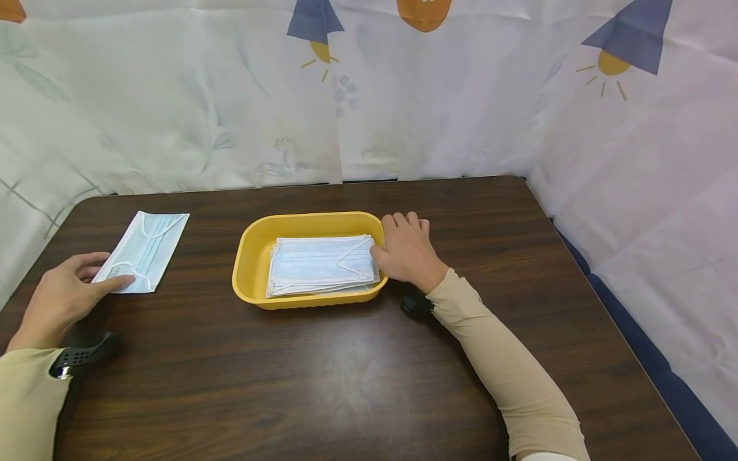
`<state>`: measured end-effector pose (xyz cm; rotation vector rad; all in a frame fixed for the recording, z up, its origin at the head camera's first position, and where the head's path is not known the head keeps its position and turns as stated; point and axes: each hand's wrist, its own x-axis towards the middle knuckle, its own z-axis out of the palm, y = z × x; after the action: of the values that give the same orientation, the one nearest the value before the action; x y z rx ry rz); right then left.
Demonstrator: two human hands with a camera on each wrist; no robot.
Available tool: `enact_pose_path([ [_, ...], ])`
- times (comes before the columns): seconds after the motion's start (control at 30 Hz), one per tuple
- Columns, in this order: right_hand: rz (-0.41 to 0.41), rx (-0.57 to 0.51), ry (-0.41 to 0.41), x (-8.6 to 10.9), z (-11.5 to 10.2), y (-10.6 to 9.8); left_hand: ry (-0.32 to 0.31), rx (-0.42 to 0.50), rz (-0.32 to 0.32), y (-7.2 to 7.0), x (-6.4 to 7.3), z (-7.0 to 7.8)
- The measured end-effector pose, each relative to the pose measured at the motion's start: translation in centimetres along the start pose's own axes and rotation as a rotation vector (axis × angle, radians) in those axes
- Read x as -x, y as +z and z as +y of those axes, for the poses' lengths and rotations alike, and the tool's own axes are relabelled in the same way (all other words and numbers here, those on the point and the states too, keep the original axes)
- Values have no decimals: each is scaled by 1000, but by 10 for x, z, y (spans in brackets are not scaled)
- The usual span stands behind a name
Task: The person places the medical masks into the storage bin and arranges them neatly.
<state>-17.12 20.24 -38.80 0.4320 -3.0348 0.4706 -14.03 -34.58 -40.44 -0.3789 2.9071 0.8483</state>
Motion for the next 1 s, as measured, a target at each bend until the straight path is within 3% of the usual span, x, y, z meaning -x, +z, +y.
enact_pose_path([
  [0.37,-2,-2,0,0,-1,-1,31,22,44,-1,-1,1],
  [0.77,-8,-1,6,1,0,0,-4,22,61,-5,4,1],
  [1.0,5,-1,-4,1,0,0,-29,94,90,-5,3,2],
])
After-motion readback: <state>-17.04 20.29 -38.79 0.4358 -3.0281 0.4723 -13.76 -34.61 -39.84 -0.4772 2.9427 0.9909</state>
